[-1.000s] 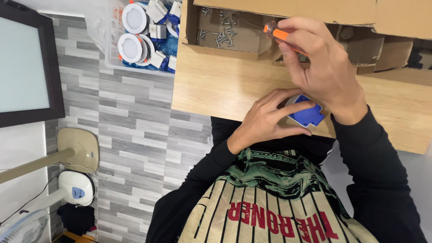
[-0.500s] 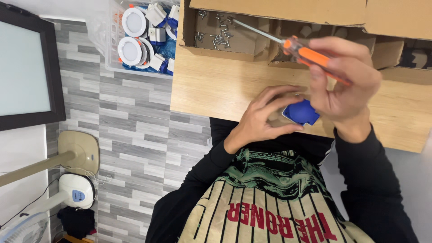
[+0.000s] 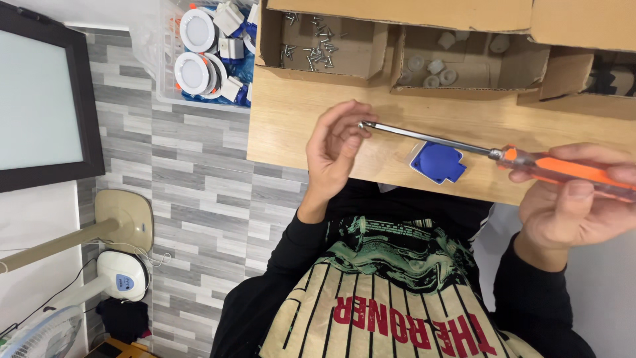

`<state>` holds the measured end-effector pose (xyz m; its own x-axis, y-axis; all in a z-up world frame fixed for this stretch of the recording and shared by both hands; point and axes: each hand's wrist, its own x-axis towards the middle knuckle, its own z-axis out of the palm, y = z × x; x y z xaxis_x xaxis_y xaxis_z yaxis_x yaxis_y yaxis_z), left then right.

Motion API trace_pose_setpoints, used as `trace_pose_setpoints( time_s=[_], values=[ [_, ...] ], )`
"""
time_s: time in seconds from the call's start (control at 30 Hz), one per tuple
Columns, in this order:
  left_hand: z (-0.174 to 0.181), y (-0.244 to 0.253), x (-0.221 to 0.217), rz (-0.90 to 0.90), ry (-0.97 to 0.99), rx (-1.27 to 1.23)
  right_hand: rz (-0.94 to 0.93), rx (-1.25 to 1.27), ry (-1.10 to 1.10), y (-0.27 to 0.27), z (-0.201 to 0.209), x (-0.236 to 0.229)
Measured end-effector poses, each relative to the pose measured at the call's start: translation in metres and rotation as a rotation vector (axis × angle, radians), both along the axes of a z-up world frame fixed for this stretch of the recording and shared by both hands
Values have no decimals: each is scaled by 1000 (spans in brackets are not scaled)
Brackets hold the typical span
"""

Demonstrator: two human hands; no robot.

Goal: The person assembles a blue industrial electrical socket by inserting an internal component into the white housing and securing it with a screwdriver.

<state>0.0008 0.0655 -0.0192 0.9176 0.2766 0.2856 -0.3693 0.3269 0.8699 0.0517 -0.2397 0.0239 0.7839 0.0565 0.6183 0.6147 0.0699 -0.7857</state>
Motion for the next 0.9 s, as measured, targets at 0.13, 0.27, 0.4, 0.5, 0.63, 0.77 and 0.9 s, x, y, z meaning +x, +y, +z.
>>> trace_pose_setpoints(
  time_s=[0.13, 0.27, 0.4, 0.5, 0.63, 0.77, 0.9],
  values=[
    [0, -7, -4, -57, 27, 82, -20, 7, 101, -15, -12, -10],
    [6, -13, -6, -9, 102, 122, -14, 4, 154, -27, -16, -13],
    [8, -13, -3, 29, 39, 207, -13, 7, 189, -35, -20, -18],
    [11, -13, -4, 19, 31, 238, -6, 23, 218, -35, -17, -20],
    [12, -13, -6, -3, 46, 248, 8, 7, 235, -45, -23, -21],
    [17, -14, -6, -43, 33, 232, 1, 27, 241, -65, -42, -21],
    [13, -16, -6, -41, 8, 226, 49, 14, 251, -63, -33, -20]
  ],
)
